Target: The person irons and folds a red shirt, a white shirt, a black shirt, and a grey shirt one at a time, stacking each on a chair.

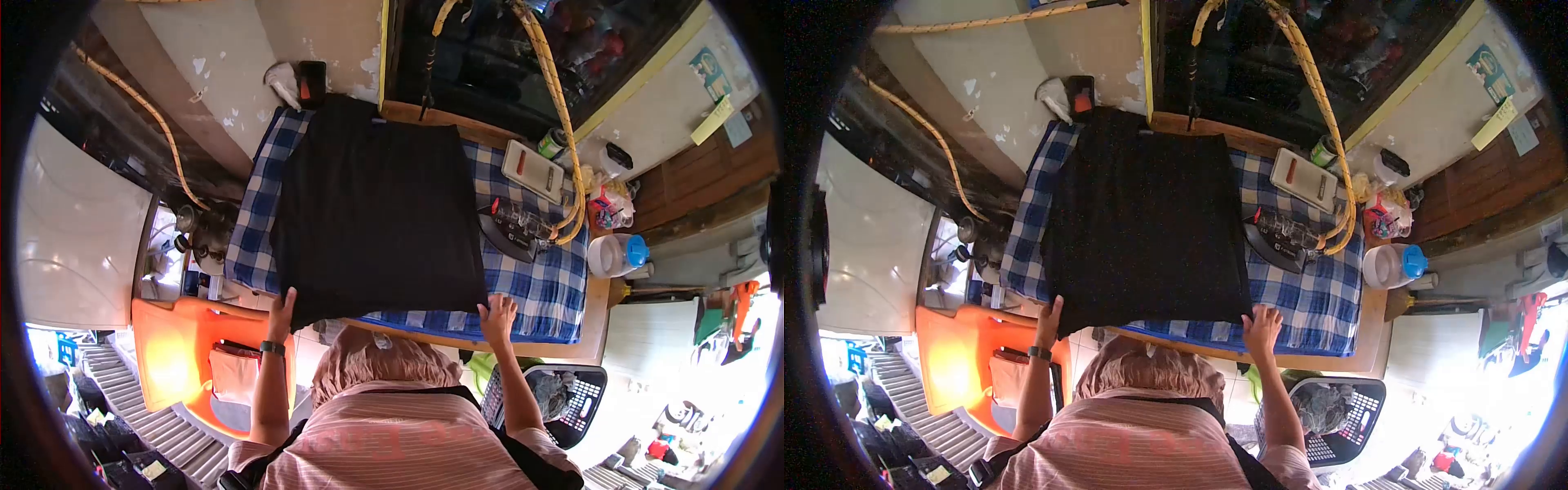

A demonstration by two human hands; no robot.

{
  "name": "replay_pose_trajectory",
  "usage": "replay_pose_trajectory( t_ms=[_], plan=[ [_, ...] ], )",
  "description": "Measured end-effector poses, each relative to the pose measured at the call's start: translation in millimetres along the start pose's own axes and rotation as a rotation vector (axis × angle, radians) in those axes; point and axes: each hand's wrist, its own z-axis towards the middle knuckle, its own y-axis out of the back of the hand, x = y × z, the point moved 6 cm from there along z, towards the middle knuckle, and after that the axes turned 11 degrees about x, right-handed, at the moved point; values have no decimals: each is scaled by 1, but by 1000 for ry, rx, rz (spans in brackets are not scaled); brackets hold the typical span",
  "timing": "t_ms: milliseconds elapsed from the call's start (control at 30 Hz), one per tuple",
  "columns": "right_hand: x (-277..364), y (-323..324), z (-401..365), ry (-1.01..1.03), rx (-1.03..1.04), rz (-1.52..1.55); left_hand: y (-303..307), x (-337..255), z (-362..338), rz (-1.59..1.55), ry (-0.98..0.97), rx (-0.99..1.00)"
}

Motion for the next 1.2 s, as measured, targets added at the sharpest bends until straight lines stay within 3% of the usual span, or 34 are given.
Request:
replay_pose_trajectory(
  t_ms=[33, 67, 133, 167, 233, 300, 333, 400, 433, 467, 533, 600, 633, 667, 733, 800, 833, 867, 933, 967, 1000, 1067, 1133, 1167, 1200],
  plan=[
    [10, 3, 4, 29, 62, -4, -6, 6, -6, 91, 138, 85],
    [23, 4, 12, 27, 65, -3, -9, 11, -10, 93, 142, 86],
    [63, 8, 18, 377, -9, 31, -35, 4, -19, 534, -225, 262],
    [67, 5, 18, 372, -10, 29, -40, 7, -23, 665, -192, 385],
    [76, -11, 19, 468, 107, -26, -38, 12, -25, 832, -82, 342],
    [51, -33, 27, 442, 129, -2, -30, 10, -28, 990, 26, 279],
    [36, -37, 36, 416, 152, 25, -27, -2, -29, 1150, -70, 252],
    [28, 30, 74, 425, -161, -114, -32, -33, -41, 1303, -156, 219],
    [30, 76, 100, 391, -298, -217, -48, -71, -53, 1342, -382, 162],
    [35, 116, 125, 339, -290, -260, -59, -96, -62, 1372, -607, 99],
    [23, 151, 171, 306, -285, -297, -53, -105, -65, 1228, -703, 110],
    [-6, 122, 216, 338, 450, -292, -29, -81, -59, 1086, -53, 144],
    [-7, 120, 224, 359, 456, -294, -30, -81, -61, 919, -256, 123],
    [-5, 117, 228, 408, 477, -239, -35, -82, -68, 661, -52, 230],
    [-12, 105, 234, 470, 509, -189, -13, -14, -83, 698, 706, 453],
    [-29, 92, 242, 462, 387, 189, 11, 75, -94, 547, 966, 610],
    [-35, 87, 242, 89, 620, 337, 25, 96, -93, 622, 882, 483],
    [-34, 85, 244, 85, 619, 337, 41, 114, -73, 1256, 462, 442],
    [-54, 73, 248, -137, 623, 654, 44, 79, -58, 1150, 111, -185],
    [-52, 72, 239, -250, 502, 647, 46, 70, -44, 991, -72, -313],
    [-43, 77, 227, -230, 367, 643, 50, 59, -28, 818, -251, -451],
    [-9, 87, 193, -192, 389, 628, 15, -5, -24, 498, -468, -547],
    [21, 95, 159, -142, 561, 563, 5, -27, -8, 717, -279, -780],
    [36, 88, 143, -87, 597, 478, -2, -37, -3, 714, -273, -785],
    [53, 78, 127, -32, 632, 393, -8, -42, 4, 824, -114, -773]
  ],
)
